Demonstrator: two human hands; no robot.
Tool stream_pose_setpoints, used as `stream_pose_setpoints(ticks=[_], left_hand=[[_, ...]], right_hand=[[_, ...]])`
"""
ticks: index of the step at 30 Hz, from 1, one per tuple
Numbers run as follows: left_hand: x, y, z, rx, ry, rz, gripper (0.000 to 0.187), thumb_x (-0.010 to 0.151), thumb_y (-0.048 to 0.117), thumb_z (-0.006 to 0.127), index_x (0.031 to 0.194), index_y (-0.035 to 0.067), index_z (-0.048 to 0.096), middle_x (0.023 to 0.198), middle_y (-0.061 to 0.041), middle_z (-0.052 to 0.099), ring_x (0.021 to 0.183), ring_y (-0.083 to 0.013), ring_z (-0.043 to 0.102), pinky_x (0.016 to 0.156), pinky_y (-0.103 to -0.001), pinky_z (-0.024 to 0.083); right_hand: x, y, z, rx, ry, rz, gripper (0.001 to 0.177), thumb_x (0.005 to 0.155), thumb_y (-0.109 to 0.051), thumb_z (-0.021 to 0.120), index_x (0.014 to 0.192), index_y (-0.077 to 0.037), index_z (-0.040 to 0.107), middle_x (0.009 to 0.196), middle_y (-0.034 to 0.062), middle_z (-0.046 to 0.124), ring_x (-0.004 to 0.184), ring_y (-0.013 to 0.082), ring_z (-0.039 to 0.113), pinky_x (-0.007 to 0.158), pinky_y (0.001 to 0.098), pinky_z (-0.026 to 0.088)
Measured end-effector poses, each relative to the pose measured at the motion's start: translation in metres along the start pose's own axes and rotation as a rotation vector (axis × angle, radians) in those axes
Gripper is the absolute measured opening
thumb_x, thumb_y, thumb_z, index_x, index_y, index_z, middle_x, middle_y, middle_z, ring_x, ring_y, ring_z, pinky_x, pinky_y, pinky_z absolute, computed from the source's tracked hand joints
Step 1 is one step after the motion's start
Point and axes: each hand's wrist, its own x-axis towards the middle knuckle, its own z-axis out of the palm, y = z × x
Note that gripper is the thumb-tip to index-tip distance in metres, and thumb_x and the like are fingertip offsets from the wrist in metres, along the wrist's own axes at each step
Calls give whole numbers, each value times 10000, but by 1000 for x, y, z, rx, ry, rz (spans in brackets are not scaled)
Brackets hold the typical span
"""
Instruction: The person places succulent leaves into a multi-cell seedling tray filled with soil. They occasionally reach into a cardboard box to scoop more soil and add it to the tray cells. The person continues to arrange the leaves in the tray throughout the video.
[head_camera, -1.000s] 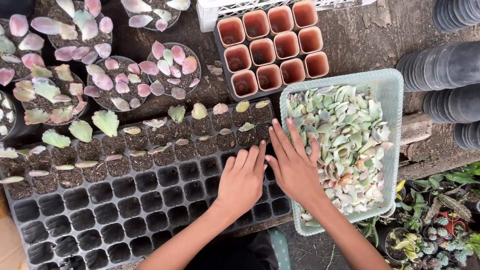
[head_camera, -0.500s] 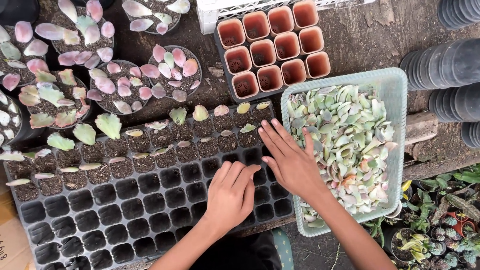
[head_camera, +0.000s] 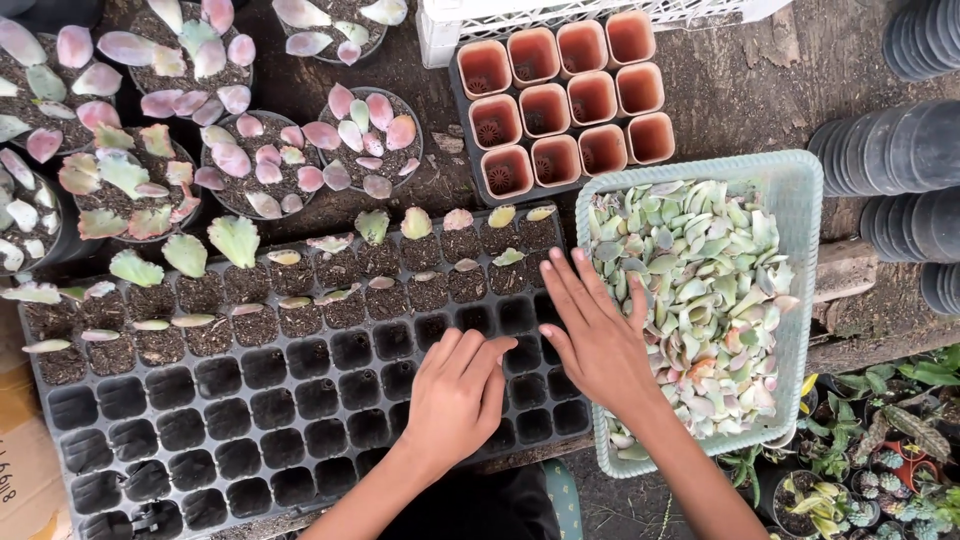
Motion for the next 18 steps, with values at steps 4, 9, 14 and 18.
stream_pose_setpoints(ticks=[4,9,14,18], left_hand=[[4,-5,-10,-13,7,1,243,1033,-2,529,1173,3,727,906,-62,611,770,-257,510,633,-370,405],[5,-9,-12,16,14,0,244,1037,0,532,1158,0,743,892,-54,615,760,-234,513,632,-357,418],[1,-8,-7,25,-12,19,231,1030,2,530,1161,17,719,902,-56,598,763,-245,516,627,-365,412],[-3,-7,-2,15,-37,14,222,1041,15,519,1154,28,710,897,-50,583,765,-240,510,620,-358,397]], right_hand=[[-4,-8,-1,-41,3,57,665,1151,-542,310,1742,-236,313,1814,-68,299,1685,145,214,1268,653,107],[1,-9,2,-97,87,36,646,1145,-533,407,1690,-188,446,1764,-25,418,1661,179,302,1289,614,123],[4,-12,2,-140,91,2,666,1158,-538,380,1714,-172,408,1793,-29,362,1665,162,293,1272,610,118],[6,-15,2,-235,128,-5,610,1166,-510,425,1683,-192,483,1753,-48,450,1631,129,363,1271,591,193]])
